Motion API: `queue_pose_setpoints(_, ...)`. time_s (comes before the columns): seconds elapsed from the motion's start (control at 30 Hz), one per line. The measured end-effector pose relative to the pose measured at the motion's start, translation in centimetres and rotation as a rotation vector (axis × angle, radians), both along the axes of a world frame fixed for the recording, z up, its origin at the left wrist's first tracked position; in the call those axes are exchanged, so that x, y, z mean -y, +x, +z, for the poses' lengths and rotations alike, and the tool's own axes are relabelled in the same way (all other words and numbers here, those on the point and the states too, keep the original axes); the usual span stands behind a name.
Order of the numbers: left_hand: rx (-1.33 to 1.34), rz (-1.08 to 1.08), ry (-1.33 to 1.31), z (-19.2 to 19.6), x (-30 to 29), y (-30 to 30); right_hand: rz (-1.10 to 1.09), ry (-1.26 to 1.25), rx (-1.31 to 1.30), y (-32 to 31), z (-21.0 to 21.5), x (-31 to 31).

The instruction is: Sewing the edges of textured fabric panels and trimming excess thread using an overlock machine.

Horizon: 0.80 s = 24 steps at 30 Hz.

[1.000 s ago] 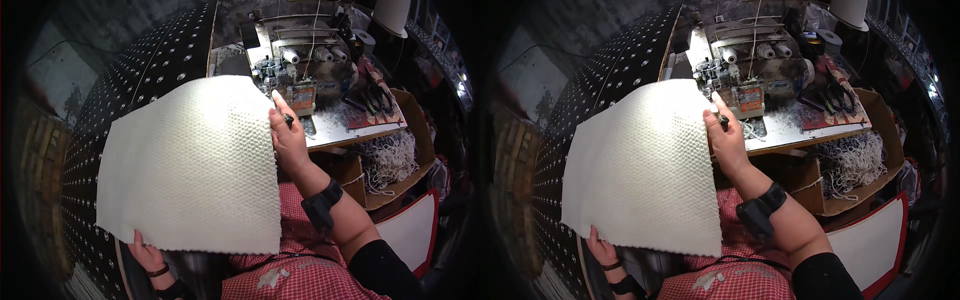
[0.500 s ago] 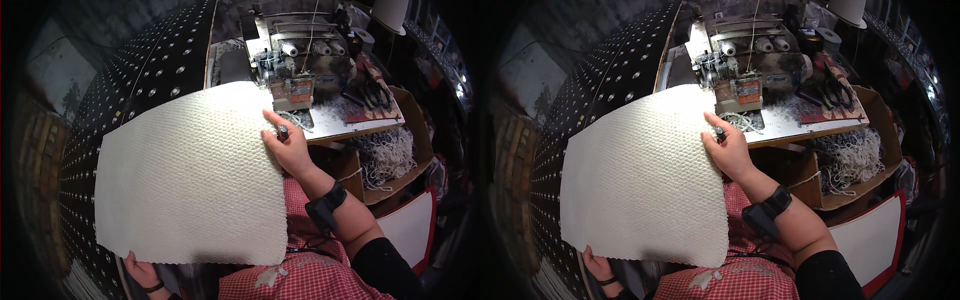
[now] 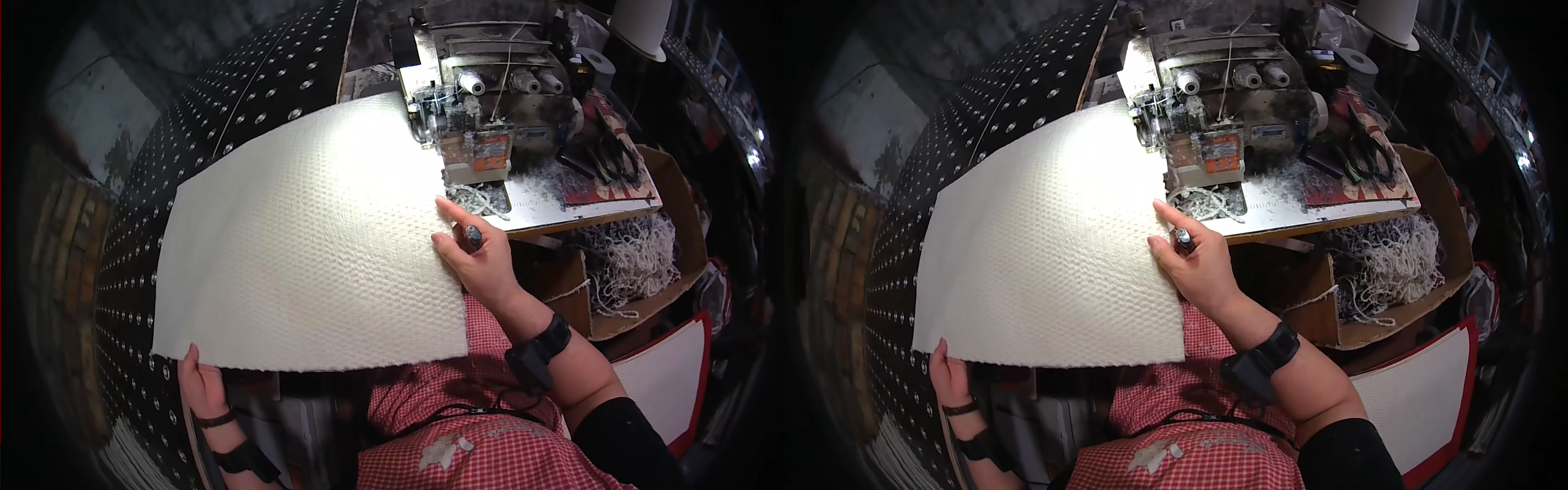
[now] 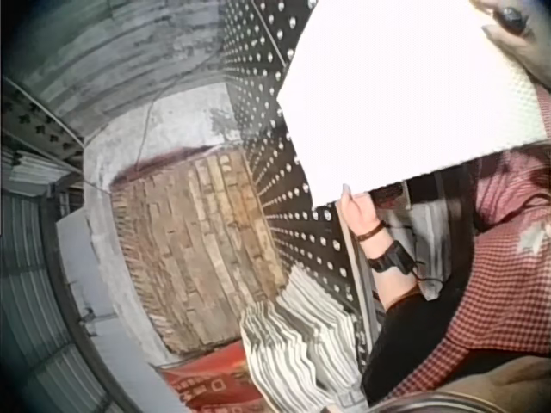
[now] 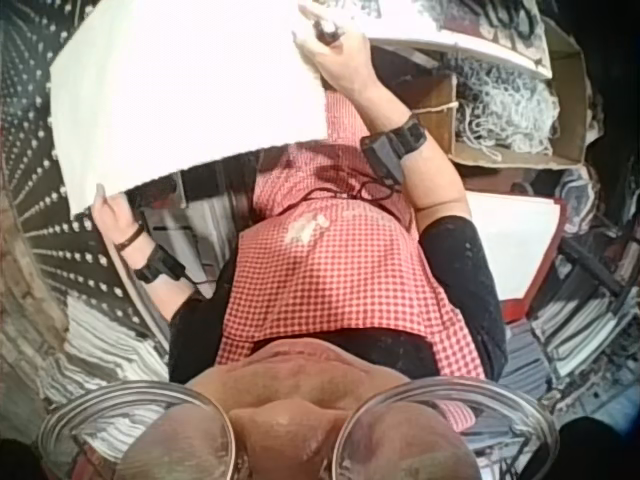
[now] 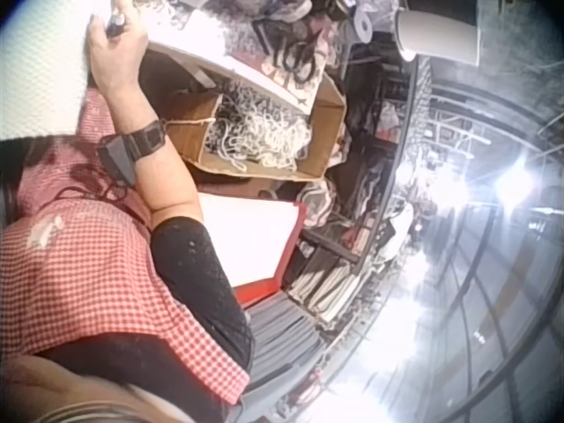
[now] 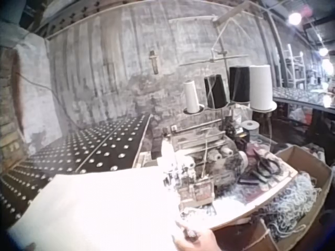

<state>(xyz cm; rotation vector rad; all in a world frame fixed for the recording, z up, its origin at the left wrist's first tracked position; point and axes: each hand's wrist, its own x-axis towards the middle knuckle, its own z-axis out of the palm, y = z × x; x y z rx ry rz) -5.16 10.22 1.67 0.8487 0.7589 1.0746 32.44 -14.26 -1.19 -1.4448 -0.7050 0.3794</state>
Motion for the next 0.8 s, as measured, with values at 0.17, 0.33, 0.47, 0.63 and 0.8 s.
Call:
queue_pose_setpoints(0.17, -0.087, -0.037, -0.005, 0.8, -3.6, 2.6, 0.018, -0.031, -0.043, -0.9, 0.7, 1.1)
queue_pose_setpoints(0.33, -0.113, 0.062, -0.036, 1.7, -6.6, 6.9, -0.001, -0.026, -0.021, -1.2, 0.7, 1.3)
queue_pose_setpoints(0.47, -0.105, -0.049, -0.098, 1.1, -11.1, 7.7, -0.025, 0.029, -0.023, -1.1, 0.3, 0.7)
queue_pose_setpoints(0.63, -0.138, -0.023, -0.085, 0.9, -15.2, 11.3, -0.106, 0.098, 0.002, 0.7, -0.4, -0.5)
queue_pose_setpoints(0.8, -0.564, -0.004, 0.229, -0.1, -20.2, 12.5, -0.216, 0.088, 0.235, 3.2, -0.4, -2.6)
